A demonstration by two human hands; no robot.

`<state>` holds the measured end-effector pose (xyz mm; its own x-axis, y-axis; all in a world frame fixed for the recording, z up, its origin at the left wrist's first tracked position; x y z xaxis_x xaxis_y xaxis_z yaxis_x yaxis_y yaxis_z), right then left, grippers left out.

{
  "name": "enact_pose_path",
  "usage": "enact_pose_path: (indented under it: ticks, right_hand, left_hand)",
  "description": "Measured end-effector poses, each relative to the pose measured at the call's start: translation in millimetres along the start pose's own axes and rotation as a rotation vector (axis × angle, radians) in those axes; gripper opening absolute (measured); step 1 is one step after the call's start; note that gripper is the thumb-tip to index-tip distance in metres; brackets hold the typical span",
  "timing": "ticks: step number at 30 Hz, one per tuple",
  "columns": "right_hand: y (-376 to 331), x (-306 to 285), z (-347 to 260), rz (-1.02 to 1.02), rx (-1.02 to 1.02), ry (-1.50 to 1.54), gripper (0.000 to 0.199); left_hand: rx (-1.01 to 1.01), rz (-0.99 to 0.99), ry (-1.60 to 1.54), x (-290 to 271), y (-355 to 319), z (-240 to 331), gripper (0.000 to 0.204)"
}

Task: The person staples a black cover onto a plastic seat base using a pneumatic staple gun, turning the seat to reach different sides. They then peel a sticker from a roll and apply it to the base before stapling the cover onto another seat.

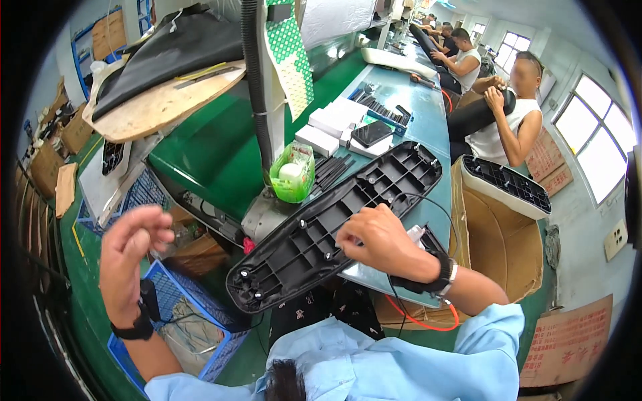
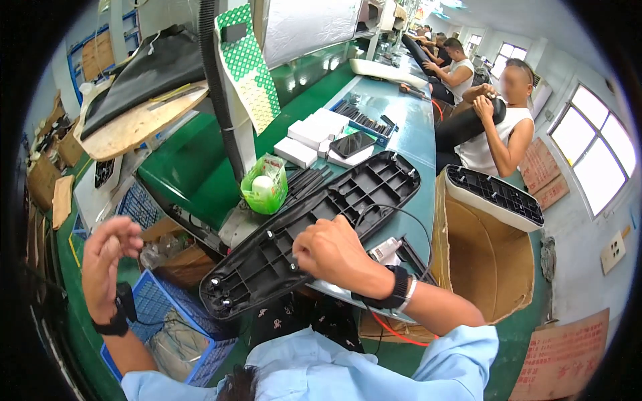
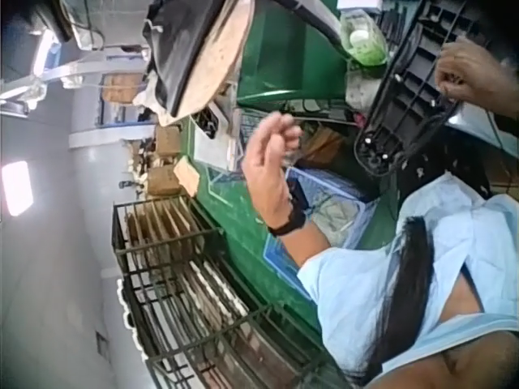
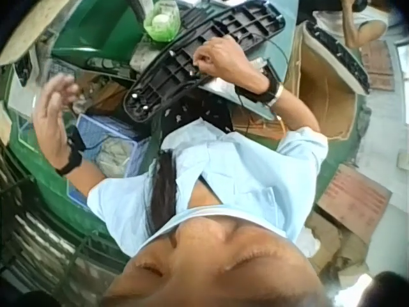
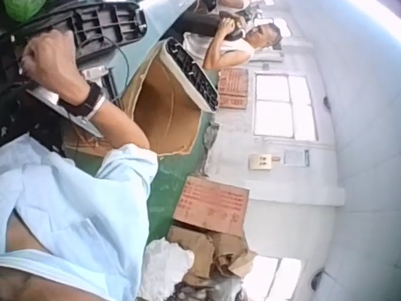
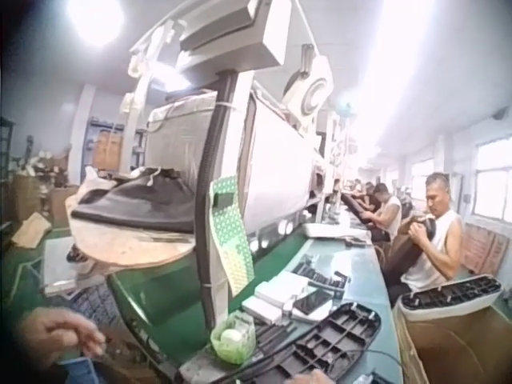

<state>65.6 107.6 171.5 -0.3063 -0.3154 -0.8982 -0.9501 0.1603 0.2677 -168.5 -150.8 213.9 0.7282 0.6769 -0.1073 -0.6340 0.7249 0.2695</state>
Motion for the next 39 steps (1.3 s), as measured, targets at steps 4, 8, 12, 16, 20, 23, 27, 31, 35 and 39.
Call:
enact_pose_path:
  ticks: [4,8,12,16,20,23,27,31,35,39]
  right_hand:
    - [9.0,44.2,38.2,0.203,-0.034,-0.394,0.004]
    - [23.0,72.3,55.7,0.192,-0.1,-0.632,0.006]
    - [37.3,85.4,57.3,0.155,-0.179,-0.736,0.007]
    - [42.0,98.7,62.2,0.086,-0.206,-0.754,0.009]
    - [39.6,104.1,74.1,-0.085,-0.131,-0.652,0.01]
    - [29.2,88.6,81.7,-0.159,-0.1,-0.562,0.01]
    - [9.5,25.7,55.4,0.15,0.029,-0.424,0.027]
    - [-25.2,-45.9,7.6,0.269,0.115,-0.39,0.025]
    - [-62.3,-85.2,-33.3,0.392,0.172,-0.262,0.024]
    - [-107.1,-98.9,-47.3,0.399,0.211,0.05,0.022]
  left_hand:
    - [-0.126,0.06,-0.099,-14.5,-46.9,-55.1,0.045]
    - [-0.274,0.208,-0.209,-26.4,-87.2,-102.4,0.04]
    - [-0.313,0.253,-0.268,-25.3,-110.5,-124.1,0.039]
    - [-0.359,0.265,-0.315,-18.6,-115.8,-137.7,0.038]
    - [-0.376,0.263,-0.325,-15.1,-116.2,-141.5,0.038]
    - [-0.383,0.258,-0.336,-10.4,-113.1,-144.2,0.037]
    - [-0.5,0.327,-0.328,6.4,-115.5,-167.5,0.035]
    - [-0.662,0.213,-0.536,50.2,-137.8,-202.4,0.052]
    - [-0.804,0.169,-0.871,105.1,-133.8,-216.6,0.06]
    - [-0.644,0.278,-1.062,131.6,-109.8,-196.0,0.05]
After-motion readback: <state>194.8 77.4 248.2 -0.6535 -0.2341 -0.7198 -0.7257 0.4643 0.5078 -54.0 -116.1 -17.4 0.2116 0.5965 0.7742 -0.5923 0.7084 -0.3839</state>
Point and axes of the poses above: each hand's wrist, its own y-axis towards the middle knuckle, its own x-axis out of the palm, z = x × y, the point moved 4 cm from there along y, towards the middle knuckle, and after that the axes turned 3 degrees about z, right-handed, at the moved point
